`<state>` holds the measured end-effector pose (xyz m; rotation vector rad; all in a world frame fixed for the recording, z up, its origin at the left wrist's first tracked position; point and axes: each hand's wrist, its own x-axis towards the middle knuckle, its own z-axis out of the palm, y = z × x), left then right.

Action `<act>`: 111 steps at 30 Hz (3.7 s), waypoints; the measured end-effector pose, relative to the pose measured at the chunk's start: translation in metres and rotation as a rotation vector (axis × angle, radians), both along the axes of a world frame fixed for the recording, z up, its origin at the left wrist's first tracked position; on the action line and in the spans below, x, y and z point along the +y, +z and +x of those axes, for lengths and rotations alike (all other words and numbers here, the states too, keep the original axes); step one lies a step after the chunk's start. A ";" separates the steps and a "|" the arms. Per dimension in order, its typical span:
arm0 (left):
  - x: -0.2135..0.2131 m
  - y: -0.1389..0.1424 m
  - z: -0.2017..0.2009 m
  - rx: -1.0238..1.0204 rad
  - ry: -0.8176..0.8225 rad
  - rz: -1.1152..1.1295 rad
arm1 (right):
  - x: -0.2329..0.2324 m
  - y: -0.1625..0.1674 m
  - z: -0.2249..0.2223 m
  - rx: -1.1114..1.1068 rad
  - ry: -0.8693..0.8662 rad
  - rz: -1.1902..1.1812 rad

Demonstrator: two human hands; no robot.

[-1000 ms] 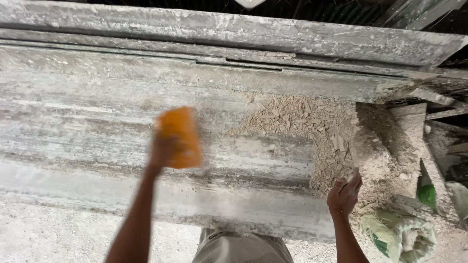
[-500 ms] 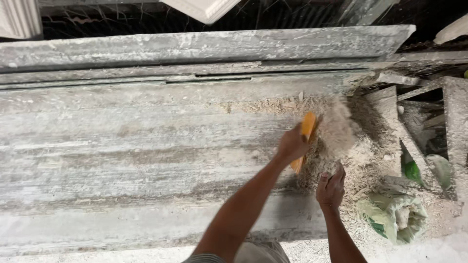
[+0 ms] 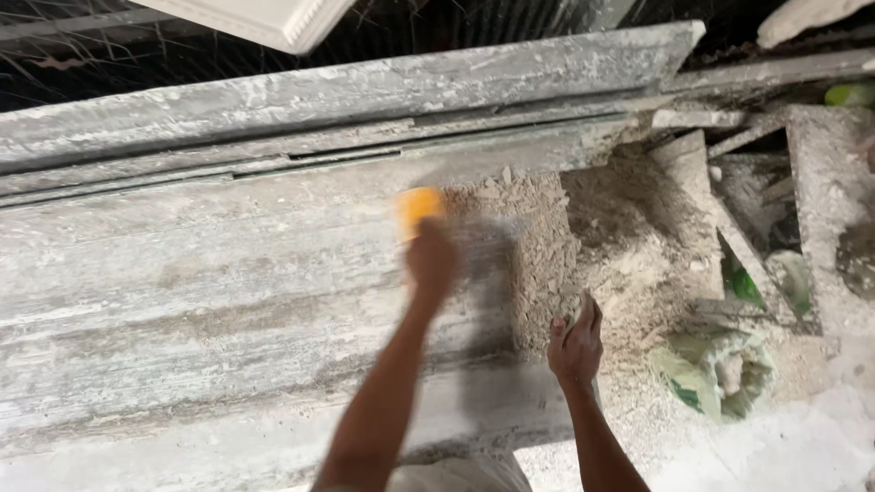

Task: The person scrapes dried plaster residue off a long mold table with an orange plastic scraper, sweeping the debris aside, then brushes the surface and a green mold strip with a brush, and finally mixes plaster in a bowl by hand.

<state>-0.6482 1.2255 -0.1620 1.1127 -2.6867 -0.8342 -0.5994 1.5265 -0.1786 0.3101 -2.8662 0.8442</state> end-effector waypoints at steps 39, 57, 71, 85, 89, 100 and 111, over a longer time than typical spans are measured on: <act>0.191 0.017 -0.046 0.491 -0.156 0.330 | 0.029 -0.007 -0.018 -0.273 -0.093 -0.375; 0.220 0.021 0.045 -0.048 -1.751 -0.385 | 0.159 -0.030 0.071 -0.520 -0.379 -0.898; 0.173 0.039 0.107 0.075 -0.307 0.590 | 0.100 -0.020 0.058 -0.404 -0.398 -0.872; -0.151 0.056 0.541 -0.298 0.616 -0.121 | -0.133 -0.017 0.113 0.019 0.723 -0.364; -0.138 0.071 0.514 0.031 0.328 -0.105 | -0.159 -0.024 0.173 -0.098 0.751 -0.388; -0.189 0.011 0.443 0.153 0.082 0.658 | -0.090 -0.013 0.205 -0.162 0.466 -0.013; -0.201 0.003 0.445 0.110 0.016 0.621 | -0.081 0.000 0.187 0.068 0.461 0.177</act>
